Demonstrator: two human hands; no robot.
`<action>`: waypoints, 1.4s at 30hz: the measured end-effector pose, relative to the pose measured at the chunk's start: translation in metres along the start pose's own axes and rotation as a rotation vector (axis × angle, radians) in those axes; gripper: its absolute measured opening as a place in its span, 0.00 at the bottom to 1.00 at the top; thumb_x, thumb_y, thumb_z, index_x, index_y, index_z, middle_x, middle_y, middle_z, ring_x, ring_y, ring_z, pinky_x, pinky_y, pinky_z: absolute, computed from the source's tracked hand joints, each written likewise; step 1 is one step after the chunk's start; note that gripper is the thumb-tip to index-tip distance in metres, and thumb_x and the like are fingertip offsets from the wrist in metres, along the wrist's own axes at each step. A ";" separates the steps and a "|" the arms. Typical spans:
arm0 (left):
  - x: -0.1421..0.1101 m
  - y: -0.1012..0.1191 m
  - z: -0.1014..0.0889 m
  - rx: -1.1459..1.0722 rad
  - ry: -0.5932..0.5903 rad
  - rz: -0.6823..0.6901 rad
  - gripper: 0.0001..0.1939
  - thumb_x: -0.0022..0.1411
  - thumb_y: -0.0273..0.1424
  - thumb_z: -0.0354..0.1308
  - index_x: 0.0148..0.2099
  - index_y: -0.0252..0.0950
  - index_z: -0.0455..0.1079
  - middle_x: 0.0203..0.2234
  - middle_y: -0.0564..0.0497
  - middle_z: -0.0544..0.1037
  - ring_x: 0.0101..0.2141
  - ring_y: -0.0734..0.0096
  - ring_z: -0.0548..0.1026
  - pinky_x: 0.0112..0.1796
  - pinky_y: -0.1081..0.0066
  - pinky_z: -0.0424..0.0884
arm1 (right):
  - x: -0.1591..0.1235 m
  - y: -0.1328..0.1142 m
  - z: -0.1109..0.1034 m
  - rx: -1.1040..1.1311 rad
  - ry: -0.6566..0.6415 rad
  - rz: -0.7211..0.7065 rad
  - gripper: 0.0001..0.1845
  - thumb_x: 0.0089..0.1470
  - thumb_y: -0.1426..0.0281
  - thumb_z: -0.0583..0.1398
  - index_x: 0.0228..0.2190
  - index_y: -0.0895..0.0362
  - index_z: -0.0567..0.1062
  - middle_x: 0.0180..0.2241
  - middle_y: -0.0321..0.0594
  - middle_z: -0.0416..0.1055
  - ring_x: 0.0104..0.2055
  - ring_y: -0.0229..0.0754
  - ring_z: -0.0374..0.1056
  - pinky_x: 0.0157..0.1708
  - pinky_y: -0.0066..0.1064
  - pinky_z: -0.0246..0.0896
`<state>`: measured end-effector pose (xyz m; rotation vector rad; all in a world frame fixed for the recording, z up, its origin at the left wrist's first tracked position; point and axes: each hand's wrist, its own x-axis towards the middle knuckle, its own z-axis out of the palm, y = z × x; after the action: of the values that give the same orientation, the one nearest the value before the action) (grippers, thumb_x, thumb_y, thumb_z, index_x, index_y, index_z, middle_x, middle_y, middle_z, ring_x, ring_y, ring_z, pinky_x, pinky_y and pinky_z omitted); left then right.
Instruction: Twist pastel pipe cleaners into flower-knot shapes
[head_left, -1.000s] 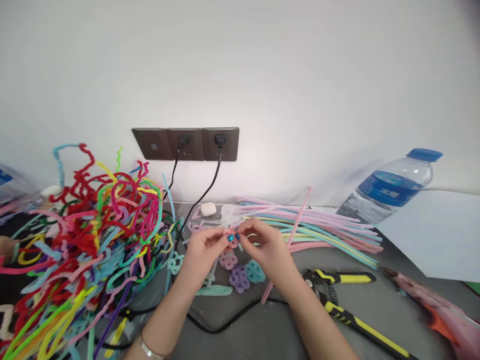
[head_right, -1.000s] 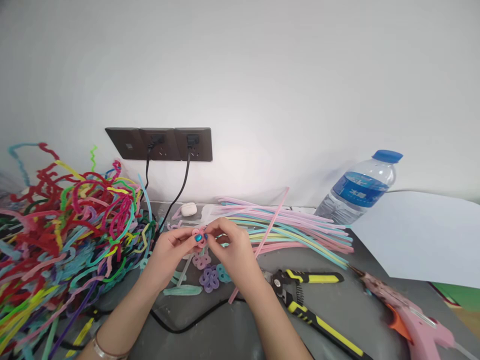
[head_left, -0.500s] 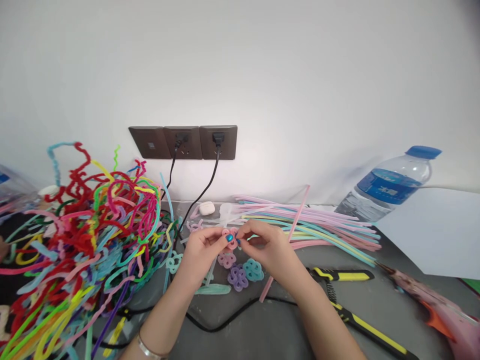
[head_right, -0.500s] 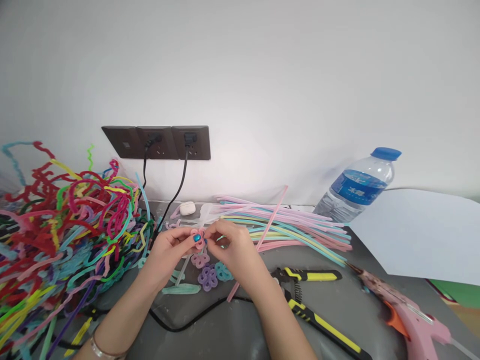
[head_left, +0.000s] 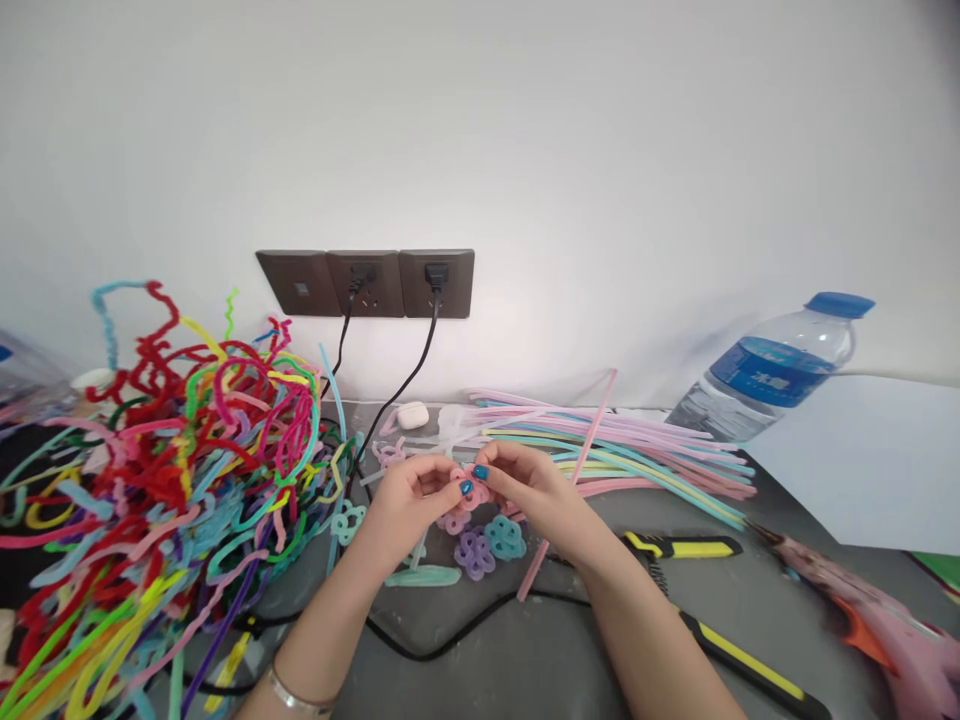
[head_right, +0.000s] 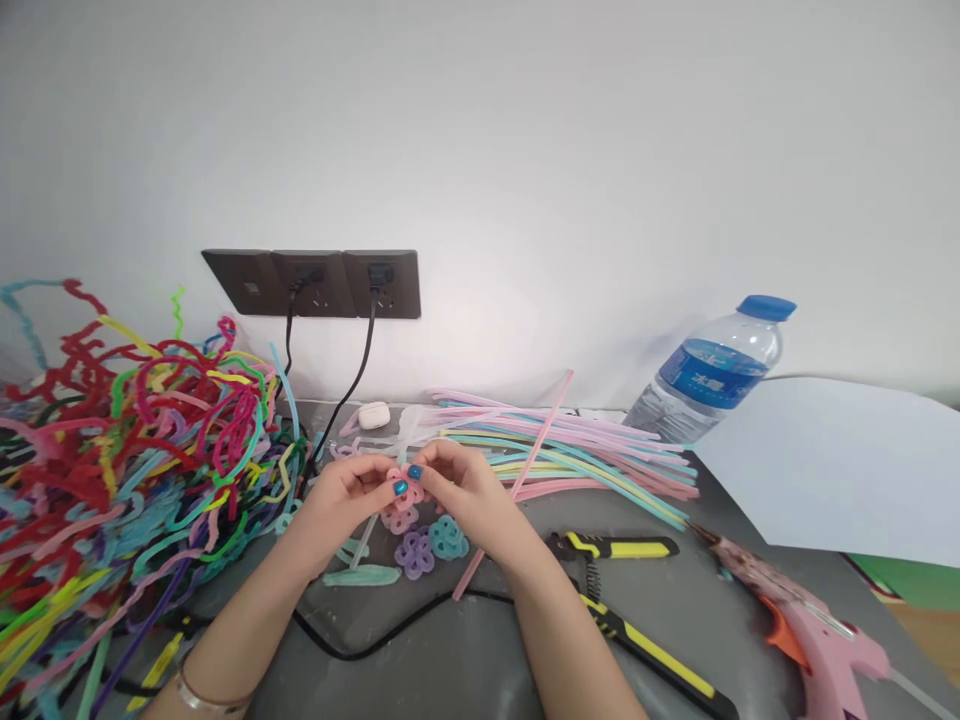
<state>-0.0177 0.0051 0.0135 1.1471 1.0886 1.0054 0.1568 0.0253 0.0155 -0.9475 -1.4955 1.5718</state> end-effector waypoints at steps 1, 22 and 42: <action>0.000 0.000 -0.001 0.015 -0.015 -0.003 0.09 0.53 0.35 0.66 0.30 0.33 0.76 0.24 0.50 0.78 0.26 0.71 0.74 0.29 0.74 0.72 | 0.000 0.000 0.000 0.018 -0.017 0.015 0.19 0.53 0.53 0.62 0.28 0.57 0.70 0.23 0.32 0.63 0.24 0.34 0.57 0.23 0.26 0.51; -0.001 0.000 0.002 -0.204 0.111 -0.044 0.18 0.47 0.38 0.71 0.38 0.35 0.74 0.28 0.52 0.77 0.29 0.72 0.75 0.32 0.72 0.76 | 0.003 0.004 0.004 0.335 -0.010 0.189 0.18 0.47 0.56 0.67 0.27 0.58 0.72 0.20 0.30 0.61 0.21 0.32 0.52 0.22 0.25 0.46; -0.001 -0.001 0.004 -0.122 0.084 -0.059 0.18 0.46 0.34 0.72 0.33 0.36 0.66 0.23 0.53 0.78 0.25 0.71 0.78 0.28 0.73 0.74 | 0.000 0.008 -0.001 0.528 -0.159 0.343 0.15 0.45 0.63 0.68 0.24 0.57 0.68 0.22 0.30 0.56 0.22 0.31 0.46 0.23 0.26 0.40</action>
<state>-0.0141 0.0033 0.0126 0.9772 1.1057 1.0670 0.1568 0.0256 0.0074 -0.8047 -0.9583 2.1898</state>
